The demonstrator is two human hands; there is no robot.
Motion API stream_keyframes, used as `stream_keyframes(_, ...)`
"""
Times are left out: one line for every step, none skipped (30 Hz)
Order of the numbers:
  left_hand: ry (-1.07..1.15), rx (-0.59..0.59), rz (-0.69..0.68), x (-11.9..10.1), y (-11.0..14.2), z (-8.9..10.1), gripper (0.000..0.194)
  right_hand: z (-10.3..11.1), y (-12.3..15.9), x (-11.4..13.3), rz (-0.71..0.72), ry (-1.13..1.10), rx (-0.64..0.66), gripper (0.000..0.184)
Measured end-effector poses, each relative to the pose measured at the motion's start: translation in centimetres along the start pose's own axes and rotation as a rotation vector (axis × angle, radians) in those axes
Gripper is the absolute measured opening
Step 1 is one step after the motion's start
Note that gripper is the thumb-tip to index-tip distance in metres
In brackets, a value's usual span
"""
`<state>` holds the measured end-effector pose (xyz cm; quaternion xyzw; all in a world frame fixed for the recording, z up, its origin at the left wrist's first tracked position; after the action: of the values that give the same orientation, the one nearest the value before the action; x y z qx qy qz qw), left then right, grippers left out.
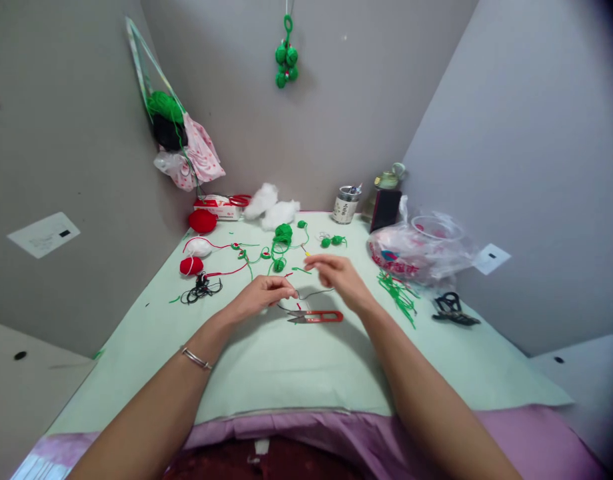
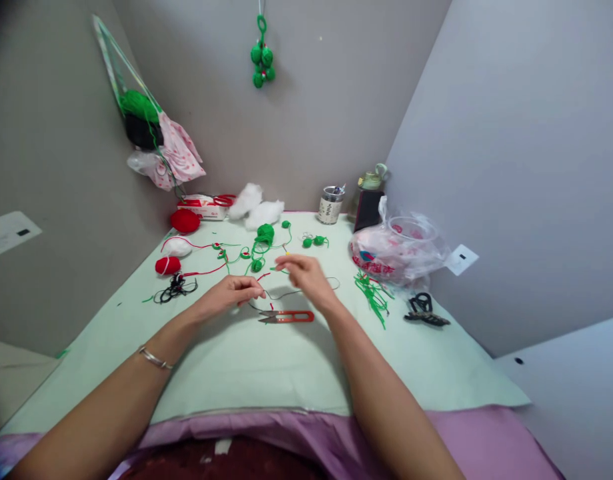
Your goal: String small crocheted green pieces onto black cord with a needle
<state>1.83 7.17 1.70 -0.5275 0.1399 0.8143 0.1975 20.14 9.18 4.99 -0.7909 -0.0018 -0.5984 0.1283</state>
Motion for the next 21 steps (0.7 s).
stream_keyframes(0.014, -0.029, 0.001, 0.1, 0.0, 0.2, 0.027, -1.6, 0.4, -0.9, -0.064, 0.022, 0.093, 0.019)
stream_keyframes(0.032, -0.062, 0.003, 0.2, -0.1, 0.5, 0.026, -2.9, 0.8, -1.7, -0.115, 0.04, 0.168, 0.021)
stream_keyframes(0.053, -0.095, 0.007, 0.3, -0.2, 0.8, 0.025, -3.6, 1.1, -2.2, -0.152, 0.053, 0.221, 0.024)
stream_keyframes(0.077, -0.124, 0.011, 0.5, -0.2, 1.1, 0.025, -3.9, 1.3, -2.5, -0.174, 0.065, 0.253, 0.026)
stream_keyframes(0.104, -0.146, 0.017, 0.6, -0.3, 1.4, 0.025, -3.8, 1.3, -2.6, -0.184, 0.075, 0.264, 0.028)
stream_keyframes(0.137, -0.157, 0.022, 0.8, -0.3, 1.5, 0.026, -3.5, 1.2, -2.5, -0.183, 0.086, 0.257, 0.028)
stream_keyframes(0.173, -0.158, 0.027, 0.9, -0.4, 1.5, 0.027, -3.0, 1.0, -2.4, -0.173, 0.097, 0.237, 0.028)
stream_keyframes(0.215, -0.15, 0.031, 0.9, -0.4, 1.3, 0.029, -2.5, 0.8, -2.3, -0.157, 0.108, 0.212, 0.027)
stream_keyframes(0.26, -0.137, 0.034, 1.0, -0.4, 1.1, 0.03, -2.1, 0.6, -2.1, -0.137, 0.119, 0.185, 0.026)
stream_keyframes(0.307, -0.121, 0.037, 1.0, -0.4, 0.8, 0.032, -1.7, 0.4, -1.9, -0.116, 0.133, 0.16, 0.025)
stream_keyframes(0.354, -0.106, 0.041, 1.0, -0.5, 0.5, 0.034, -1.5, 0.3, -1.8, -0.096, 0.149, 0.139, 0.024)
stream_keyframes(0.397, -0.095, 0.044, 1.1, -0.5, 0.3, 0.035, -1.5, 0.2, -1.8, -0.075, 0.169, 0.124, 0.023)
stream_keyframes(0.435, -0.09, 0.049, 1.2, -0.5, 0.1, 0.037, -1.5, 0.2, -1.7, -0.055, 0.192, 0.114, 0.022)
stream_keyframes(0.467, -0.092, 0.053, 1.3, -0.6, 0.0, 0.038, -1.6, 0.2, -1.7, -0.034, 0.219, 0.108, 0.021)
stream_keyframes(0.492, -0.101, 0.057, 1.5, -0.6, 0.0, 0.038, -1.8, 0.3, -1.7, -0.012, 0.248, 0.107, 0.02)
stream_keyframes(0.511, -0.114, 0.06, 1.7, -0.7, 0.1, 0.037, -2.0, 0.4, -1.7, 0.012, 0.279, 0.108, 0.019)
stream_keyframes(0.524, -0.133, 0.062, 1.8, -0.7, 0.1, 0.036, -2.2, 0.5, -1.8, 0.039, 0.313, 0.11, 0.019)
stream_keyframes(0.532, -0.154, 0.061, 2.0, -0.8, 0.2, 0.035, -2.5, 0.6, -1.8, 0.07, 0.35, 0.112, 0.018)
stream_keyframes(0.533, -0.178, 0.06, 2.2, -0.9, 0.3, 0.035, -2.7, 0.8, -1.8, 0.105, 0.391, 0.116, 0.017)
stream_keyframes(0.528, -0.204, 0.057, 2.3, -0.9, 0.3, 0.035, -3.0, 1.0, -1.9, 0.143, 0.435, 0.122, 0.016)
stream_keyframes(0.515, -0.231, 0.053, 2.3, -0.9, 0.4, 0.034, -3.4, 1.2, -1.9, 0.181, 0.481, 0.135, 0.014)
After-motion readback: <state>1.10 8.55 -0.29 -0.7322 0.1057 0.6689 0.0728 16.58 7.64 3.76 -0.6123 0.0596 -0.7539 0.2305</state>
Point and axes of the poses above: each hand's wrist, its own y-axis away from the middle knuckle, its own z-axis out of the back of the hand, x = y × z, the point moved 6 cm from there along -y, towards the middle knuckle, and after that the axes turned 14 degrees about -y, right-handed, at the moved point
